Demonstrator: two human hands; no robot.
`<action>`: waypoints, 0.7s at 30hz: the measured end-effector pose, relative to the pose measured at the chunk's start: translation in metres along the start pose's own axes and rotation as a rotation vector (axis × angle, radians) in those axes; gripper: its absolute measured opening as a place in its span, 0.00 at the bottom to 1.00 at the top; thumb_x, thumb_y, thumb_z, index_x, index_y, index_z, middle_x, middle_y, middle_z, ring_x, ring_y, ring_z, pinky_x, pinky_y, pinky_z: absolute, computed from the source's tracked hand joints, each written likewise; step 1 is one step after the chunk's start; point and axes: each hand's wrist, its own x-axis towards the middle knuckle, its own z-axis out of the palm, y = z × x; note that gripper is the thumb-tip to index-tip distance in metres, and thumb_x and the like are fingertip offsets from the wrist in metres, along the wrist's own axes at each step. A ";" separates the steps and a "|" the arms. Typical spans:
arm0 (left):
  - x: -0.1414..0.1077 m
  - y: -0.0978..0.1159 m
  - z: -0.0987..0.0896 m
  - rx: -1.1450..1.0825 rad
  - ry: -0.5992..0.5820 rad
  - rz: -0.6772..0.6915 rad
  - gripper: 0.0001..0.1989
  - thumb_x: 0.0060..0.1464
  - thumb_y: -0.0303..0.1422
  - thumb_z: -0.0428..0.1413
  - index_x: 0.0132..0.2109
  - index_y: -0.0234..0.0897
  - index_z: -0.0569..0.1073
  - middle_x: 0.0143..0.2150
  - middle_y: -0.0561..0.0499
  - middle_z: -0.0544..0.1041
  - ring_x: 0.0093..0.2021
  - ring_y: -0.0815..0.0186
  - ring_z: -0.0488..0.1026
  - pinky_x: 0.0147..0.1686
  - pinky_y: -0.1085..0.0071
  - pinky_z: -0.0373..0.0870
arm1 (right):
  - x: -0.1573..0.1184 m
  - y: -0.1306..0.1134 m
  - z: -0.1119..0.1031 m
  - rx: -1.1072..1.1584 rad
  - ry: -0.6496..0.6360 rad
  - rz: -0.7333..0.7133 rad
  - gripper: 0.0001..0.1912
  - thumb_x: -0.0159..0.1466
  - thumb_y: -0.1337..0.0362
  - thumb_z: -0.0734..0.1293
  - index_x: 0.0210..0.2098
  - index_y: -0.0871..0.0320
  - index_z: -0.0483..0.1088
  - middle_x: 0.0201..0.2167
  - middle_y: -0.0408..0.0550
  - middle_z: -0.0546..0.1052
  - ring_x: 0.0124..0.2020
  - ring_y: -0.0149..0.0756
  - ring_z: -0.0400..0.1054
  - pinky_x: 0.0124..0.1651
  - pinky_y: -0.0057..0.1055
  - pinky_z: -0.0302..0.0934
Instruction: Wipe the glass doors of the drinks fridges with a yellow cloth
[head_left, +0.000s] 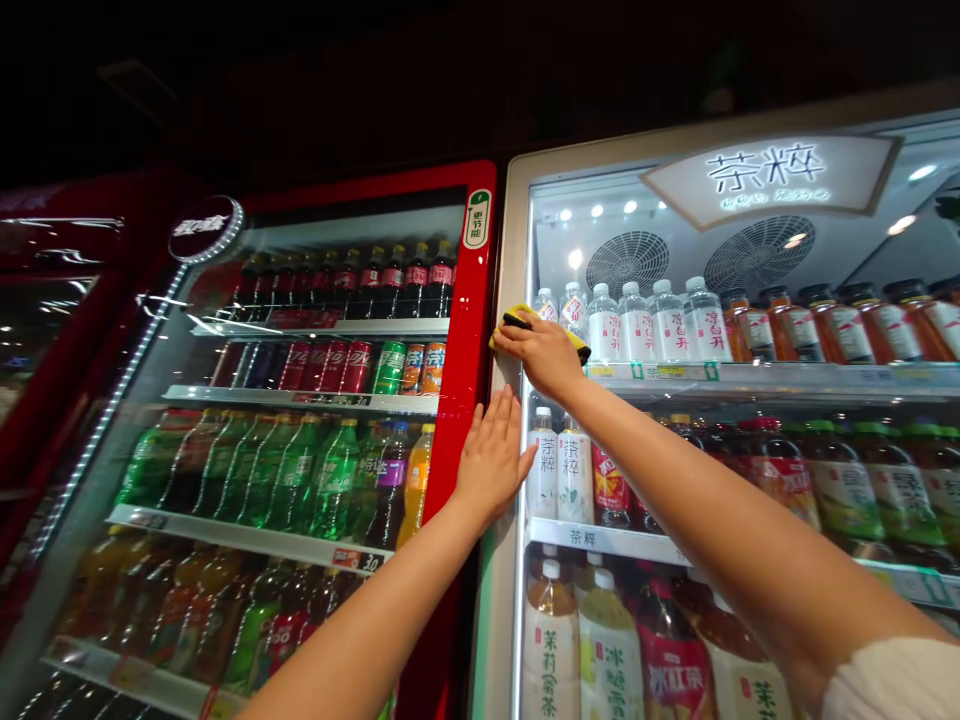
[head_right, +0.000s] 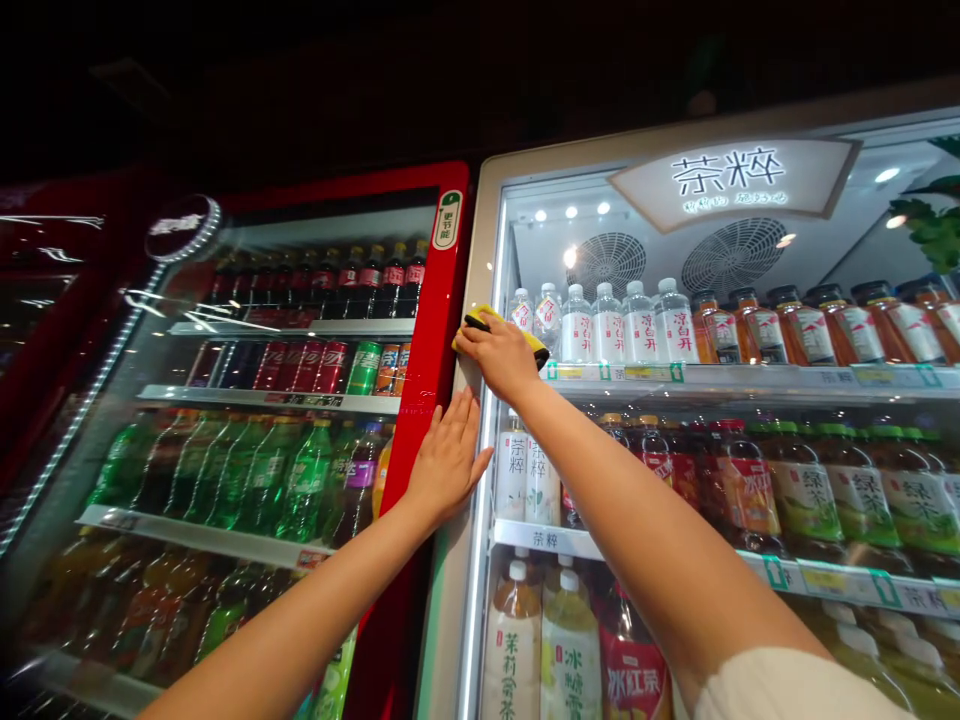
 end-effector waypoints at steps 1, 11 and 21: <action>-0.005 0.001 0.001 -0.010 -0.002 0.012 0.36 0.71 0.41 0.45 0.75 0.23 0.48 0.77 0.31 0.51 0.78 0.50 0.46 0.73 0.49 0.53 | -0.007 -0.003 0.000 0.013 -0.021 -0.051 0.20 0.74 0.69 0.61 0.59 0.50 0.76 0.62 0.44 0.77 0.69 0.52 0.63 0.62 0.51 0.65; -0.034 0.010 0.001 -0.069 0.003 0.058 0.39 0.69 0.38 0.48 0.77 0.25 0.40 0.78 0.32 0.49 0.78 0.51 0.46 0.72 0.53 0.58 | 0.002 -0.005 -0.002 0.039 -0.020 0.025 0.20 0.73 0.69 0.62 0.59 0.47 0.76 0.62 0.44 0.76 0.69 0.51 0.63 0.65 0.51 0.63; -0.049 0.013 -0.005 -0.067 -0.005 0.092 0.38 0.69 0.39 0.48 0.76 0.24 0.43 0.78 0.33 0.48 0.78 0.52 0.45 0.72 0.54 0.58 | -0.016 0.013 -0.012 0.030 -0.076 -0.044 0.23 0.72 0.72 0.60 0.60 0.46 0.75 0.63 0.42 0.76 0.70 0.51 0.62 0.60 0.51 0.66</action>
